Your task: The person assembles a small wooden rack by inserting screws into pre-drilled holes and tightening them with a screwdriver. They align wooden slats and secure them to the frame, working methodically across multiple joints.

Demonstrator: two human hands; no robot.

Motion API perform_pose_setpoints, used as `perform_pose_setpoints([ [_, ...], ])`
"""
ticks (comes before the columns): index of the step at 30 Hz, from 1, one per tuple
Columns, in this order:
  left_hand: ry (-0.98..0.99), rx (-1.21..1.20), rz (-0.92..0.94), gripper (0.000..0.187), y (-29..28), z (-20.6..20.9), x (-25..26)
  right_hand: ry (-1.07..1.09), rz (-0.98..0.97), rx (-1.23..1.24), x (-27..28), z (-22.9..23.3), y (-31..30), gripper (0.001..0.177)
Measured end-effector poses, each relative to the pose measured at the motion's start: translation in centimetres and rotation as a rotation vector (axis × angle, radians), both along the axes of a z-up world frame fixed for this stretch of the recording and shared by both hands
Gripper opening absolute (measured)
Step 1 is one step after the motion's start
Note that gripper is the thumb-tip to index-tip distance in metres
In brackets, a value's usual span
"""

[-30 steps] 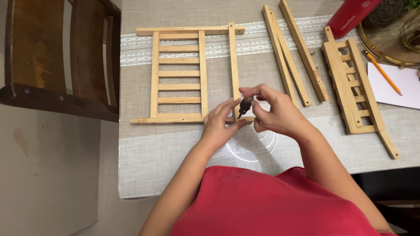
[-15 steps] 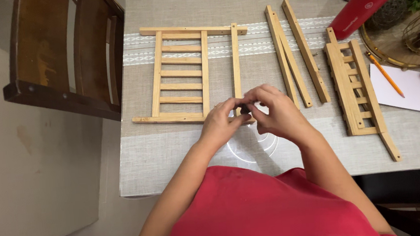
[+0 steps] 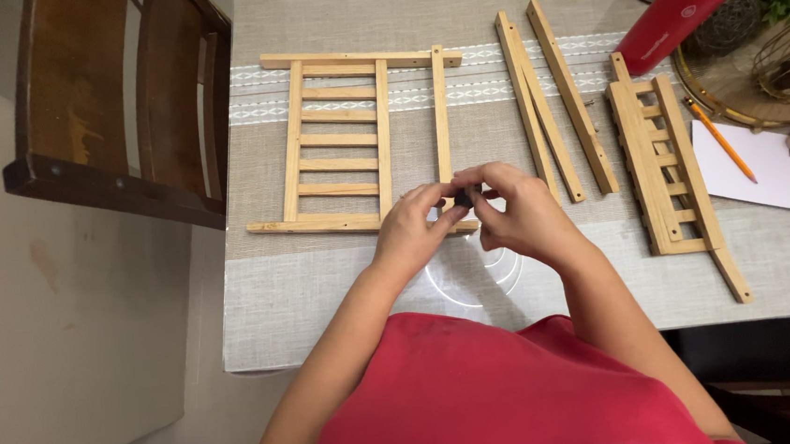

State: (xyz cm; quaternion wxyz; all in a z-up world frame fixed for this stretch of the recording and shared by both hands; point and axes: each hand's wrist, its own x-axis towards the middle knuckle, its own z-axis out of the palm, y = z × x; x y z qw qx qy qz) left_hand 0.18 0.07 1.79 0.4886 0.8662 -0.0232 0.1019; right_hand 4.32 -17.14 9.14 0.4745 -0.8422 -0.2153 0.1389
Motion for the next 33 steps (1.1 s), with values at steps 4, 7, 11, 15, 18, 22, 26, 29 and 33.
perform_pose_setpoints([
  [4,0.046,-0.009,0.014,0.027,0.2,0.3,0.1,-0.041,-0.011,0.037,0.0,-0.2,0.0,0.029],
  [7,0.050,-0.018,0.024,0.027,-0.1,0.5,-0.2,-0.387,0.014,0.033,0.0,-0.7,0.5,0.027],
  [11,-0.041,0.021,0.029,0.027,-0.2,0.4,-0.2,-0.166,-0.053,-0.087,0.3,-0.8,0.4,0.022],
  [15,0.011,-0.032,0.014,0.034,0.1,-0.1,0.0,-0.002,0.059,-0.023,0.4,-0.7,-0.1,0.028],
  [18,-0.028,-0.028,-0.001,0.034,0.2,-0.2,0.1,-0.343,0.146,0.075,0.3,-0.7,0.3,0.023],
  [22,0.037,-0.026,0.009,0.033,0.0,-0.3,-0.1,-0.257,-0.042,-0.188,0.1,-0.8,0.8,0.025],
  [26,-0.004,0.007,0.002,0.032,0.1,-0.1,0.0,-0.113,0.084,-0.081,0.4,0.0,-0.1,0.026],
  [29,0.017,-0.009,0.016,0.033,0.1,-0.1,0.1,-0.184,0.132,0.023,0.3,0.3,-0.1,0.032],
  [33,0.022,0.009,0.019,0.036,-0.2,-0.4,0.2,-0.263,0.011,-0.207,0.3,0.4,0.8,0.030],
])
